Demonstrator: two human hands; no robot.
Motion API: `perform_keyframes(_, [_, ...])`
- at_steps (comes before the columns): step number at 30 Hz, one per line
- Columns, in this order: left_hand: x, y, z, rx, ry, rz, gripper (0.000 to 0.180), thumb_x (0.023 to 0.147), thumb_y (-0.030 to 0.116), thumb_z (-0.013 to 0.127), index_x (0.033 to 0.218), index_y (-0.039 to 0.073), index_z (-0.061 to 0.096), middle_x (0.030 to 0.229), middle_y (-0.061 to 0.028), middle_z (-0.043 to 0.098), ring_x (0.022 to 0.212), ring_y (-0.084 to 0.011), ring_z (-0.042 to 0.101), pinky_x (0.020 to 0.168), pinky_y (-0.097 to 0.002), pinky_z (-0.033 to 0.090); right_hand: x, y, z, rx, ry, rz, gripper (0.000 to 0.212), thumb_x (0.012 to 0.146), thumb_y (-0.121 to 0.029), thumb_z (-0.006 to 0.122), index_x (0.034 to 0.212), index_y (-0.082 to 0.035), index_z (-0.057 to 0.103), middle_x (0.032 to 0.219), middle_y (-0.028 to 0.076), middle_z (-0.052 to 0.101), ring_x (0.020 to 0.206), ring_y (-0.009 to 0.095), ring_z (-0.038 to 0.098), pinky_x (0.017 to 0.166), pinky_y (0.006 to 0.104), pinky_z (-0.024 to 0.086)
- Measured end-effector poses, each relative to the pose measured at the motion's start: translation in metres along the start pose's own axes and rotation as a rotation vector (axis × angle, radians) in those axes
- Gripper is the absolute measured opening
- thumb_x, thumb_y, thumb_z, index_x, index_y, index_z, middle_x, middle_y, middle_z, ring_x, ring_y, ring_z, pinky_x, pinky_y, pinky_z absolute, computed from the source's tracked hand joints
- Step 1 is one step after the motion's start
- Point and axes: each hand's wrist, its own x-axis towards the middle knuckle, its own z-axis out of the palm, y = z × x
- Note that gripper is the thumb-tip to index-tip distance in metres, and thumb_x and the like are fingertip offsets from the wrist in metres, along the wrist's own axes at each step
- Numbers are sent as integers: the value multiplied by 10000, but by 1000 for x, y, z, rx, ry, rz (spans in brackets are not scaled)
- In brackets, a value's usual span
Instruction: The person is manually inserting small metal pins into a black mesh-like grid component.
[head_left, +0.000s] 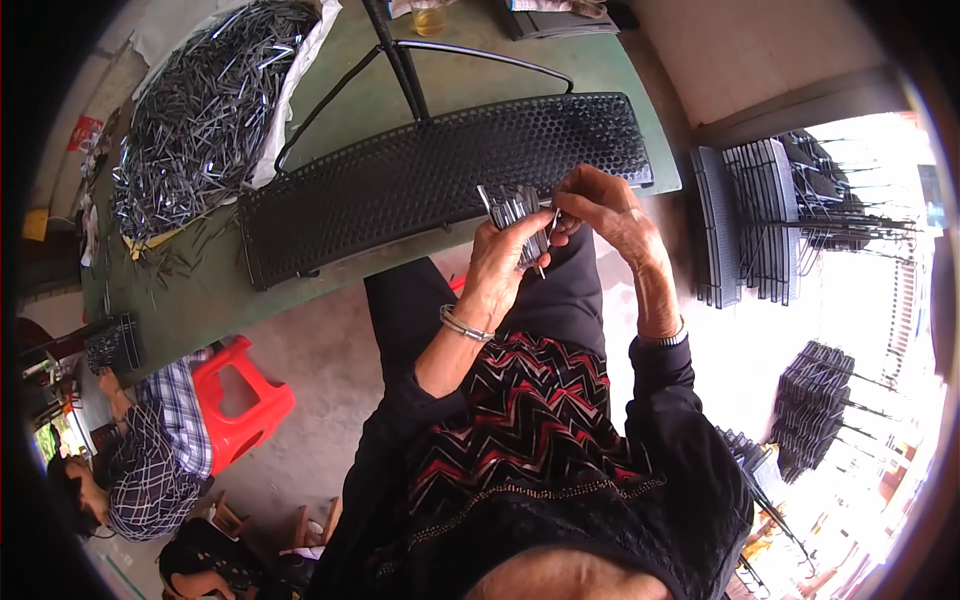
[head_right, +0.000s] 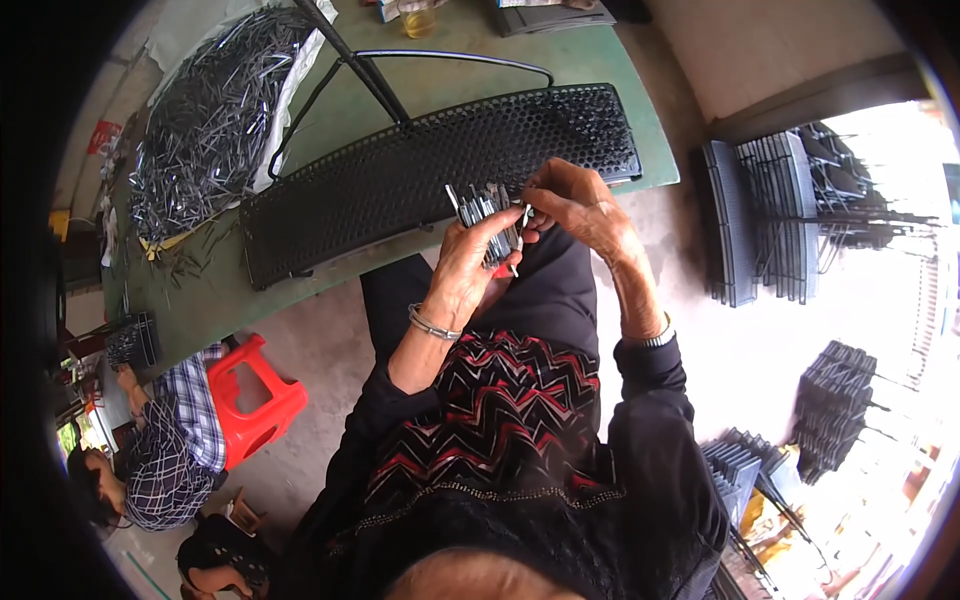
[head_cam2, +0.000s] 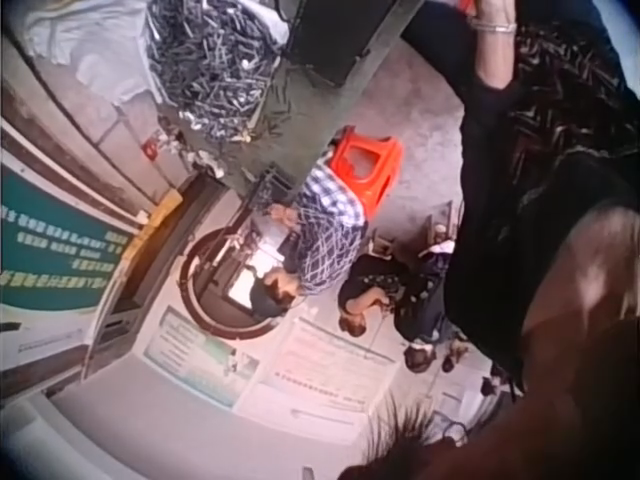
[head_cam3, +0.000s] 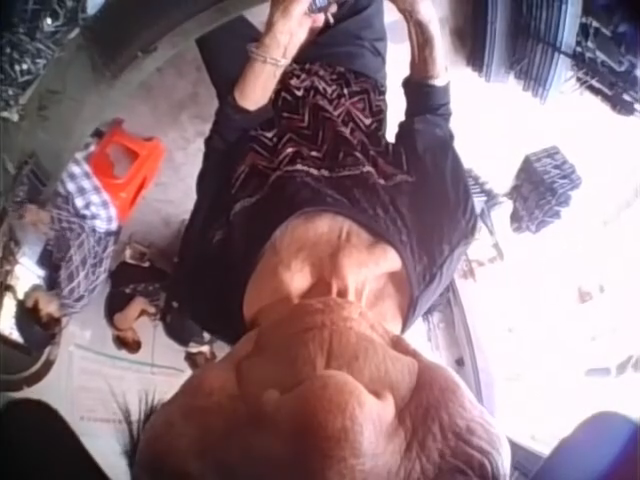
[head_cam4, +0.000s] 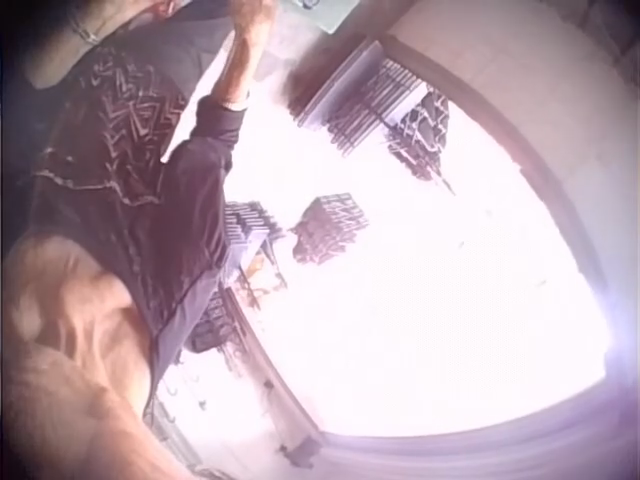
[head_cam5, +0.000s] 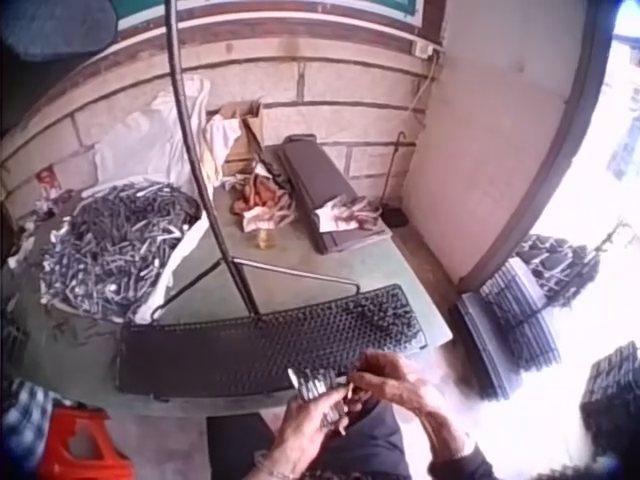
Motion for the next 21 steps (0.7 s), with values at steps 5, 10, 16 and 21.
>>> perform_keyframes(5, [3,-1,-1,10,0,34,178,850,166,666,974,40,678,842,-64,701,693,-134,659,514,-249,472,1,-3,0,3,0,7,167,886,-120,611,926,41,590,783,72,635,672,141,653,629,243,508])
perform_keyframes(10, [3,-1,-1,8,21,34,172,850,158,668,967,33,675,828,-65,701,697,-139,668,509,-247,472,4,0,1,27,4,14,166,898,-119,610,927,43,593,782,76,637,665,139,655,627,239,508])
perform_keyframes(16, [6,-4,-4,-7,23,51,170,856,159,668,967,30,672,838,-66,702,703,-146,675,497,-246,463,9,3,0,23,1,-8,149,905,-109,612,915,38,593,779,75,640,657,142,658,620,243,515])
perform_keyframes(21, [5,-3,-3,-104,-8,69,210,857,169,676,1006,22,657,886,-89,701,757,-183,694,530,-272,509,11,3,-5,29,197,-178,118,903,-82,608,920,34,593,757,77,651,663,137,658,632,245,526])
